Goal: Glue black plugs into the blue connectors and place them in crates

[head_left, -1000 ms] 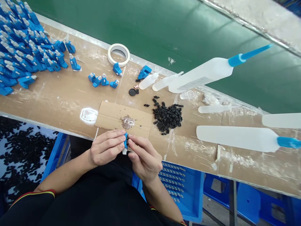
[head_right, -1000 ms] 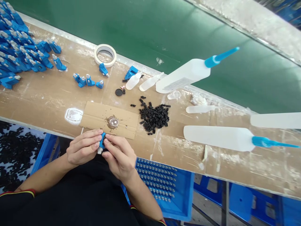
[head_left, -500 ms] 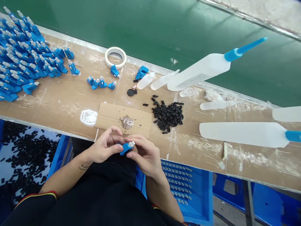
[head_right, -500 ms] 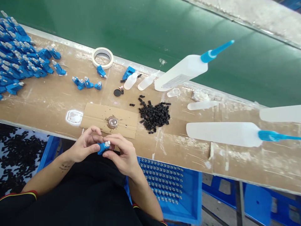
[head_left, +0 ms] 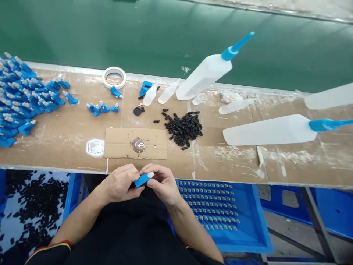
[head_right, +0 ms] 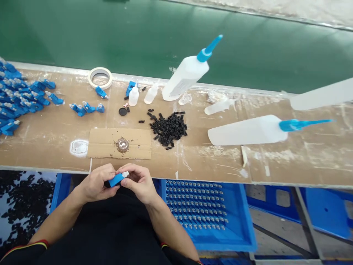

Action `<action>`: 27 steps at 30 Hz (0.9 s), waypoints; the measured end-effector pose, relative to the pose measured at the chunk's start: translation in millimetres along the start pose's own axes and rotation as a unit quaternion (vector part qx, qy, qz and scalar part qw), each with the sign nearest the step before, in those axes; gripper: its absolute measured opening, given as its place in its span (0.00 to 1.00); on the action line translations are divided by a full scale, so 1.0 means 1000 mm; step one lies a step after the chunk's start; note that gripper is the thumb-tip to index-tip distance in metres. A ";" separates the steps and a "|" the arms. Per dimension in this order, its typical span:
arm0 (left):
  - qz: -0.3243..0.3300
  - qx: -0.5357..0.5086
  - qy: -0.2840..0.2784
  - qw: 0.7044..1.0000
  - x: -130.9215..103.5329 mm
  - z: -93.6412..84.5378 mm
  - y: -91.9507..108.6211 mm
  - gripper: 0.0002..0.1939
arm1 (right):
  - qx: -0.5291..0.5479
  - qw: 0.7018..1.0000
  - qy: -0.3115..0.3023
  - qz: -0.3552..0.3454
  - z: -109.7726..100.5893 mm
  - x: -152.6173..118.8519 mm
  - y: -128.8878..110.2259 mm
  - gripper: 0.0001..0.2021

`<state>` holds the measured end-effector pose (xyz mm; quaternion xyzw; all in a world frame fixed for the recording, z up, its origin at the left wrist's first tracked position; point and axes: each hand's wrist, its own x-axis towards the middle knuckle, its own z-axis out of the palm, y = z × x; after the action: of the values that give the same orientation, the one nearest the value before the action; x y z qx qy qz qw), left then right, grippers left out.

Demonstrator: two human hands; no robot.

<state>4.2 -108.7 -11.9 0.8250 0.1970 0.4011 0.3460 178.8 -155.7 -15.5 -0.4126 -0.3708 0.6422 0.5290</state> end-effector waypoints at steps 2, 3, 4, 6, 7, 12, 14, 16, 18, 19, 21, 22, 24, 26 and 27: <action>0.033 0.067 -0.031 0.997 0.005 -0.006 0.002 0.11 | 0.016 0.998 -0.044 0.046 -0.007 -0.002 -0.003 0.16; 0.051 0.097 -0.047 0.993 0.007 -0.008 0.002 0.11 | 0.021 0.996 -0.050 0.068 -0.011 -0.003 -0.005 0.17; 0.070 0.126 -0.066 0.987 0.009 -0.010 0.003 0.11 | 0.026 0.995 -0.044 0.091 -0.014 -0.005 -0.006 0.17; 0.120 0.174 -0.113 0.971 0.013 -0.013 0.006 0.12 | 0.036 0.989 -0.023 0.142 -0.020 -0.009 -0.007 0.18; 0.145 0.189 -0.141 0.961 0.015 -0.013 0.008 0.12 | 0.044 0.985 -0.018 0.168 -0.022 -0.013 -0.006 0.18; 0.208 0.163 -0.245 0.933 0.031 0.000 0.008 0.06 | 0.097 0.974 0.004 0.203 -0.032 -0.037 0.005 0.22; 0.211 0.155 -0.239 0.935 0.036 0.014 0.001 0.08 | 0.098 0.980 0.073 0.155 -0.052 -0.054 0.006 0.24; 0.192 0.138 -0.198 0.951 0.036 0.031 -0.007 0.20 | 0.018 0.973 0.211 0.089 -0.089 -0.083 0.001 0.23; 0.155 0.104 -0.119 0.975 0.028 0.044 -0.013 0.31 | -0.173 0.896 0.406 0.055 -0.139 -0.127 -0.009 0.21; 0.138 0.094 -0.072 0.983 0.022 0.048 -0.015 0.33 | -0.318 0.800 0.502 0.081 -0.167 -0.153 -0.014 0.18; 0.115 0.108 0.028 0.987 0.008 0.049 -0.017 0.29 | -0.483 0.631 0.576 0.194 -0.222 -0.203 -0.022 0.14; 0.103 0.132 0.062 0.984 0.001 0.048 -0.017 0.24 | -0.495 0.597 0.590 0.226 -0.247 -0.224 -0.025 0.13; 0.067 0.177 0.084 0.978 -0.011 0.042 -0.016 0.13 | -0.510 0.545 0.593 0.303 -0.289 -0.255 -0.027 0.11; 0.022 0.198 0.055 0.978 -0.019 0.035 -0.015 0.09 | -0.522 0.515 0.572 0.368 -0.318 -0.268 -0.023 0.09; 0.006 0.201 0.037 0.979 -0.022 0.032 -0.015 0.09 | -0.528 0.506 0.556 0.395 -0.329 -0.269 -0.020 0.09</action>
<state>16.1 -125.2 -48.0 0.8637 0.2809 0.3855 0.1629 516.7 -404.5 -86.7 -0.9917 -0.0690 0.1084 0.0023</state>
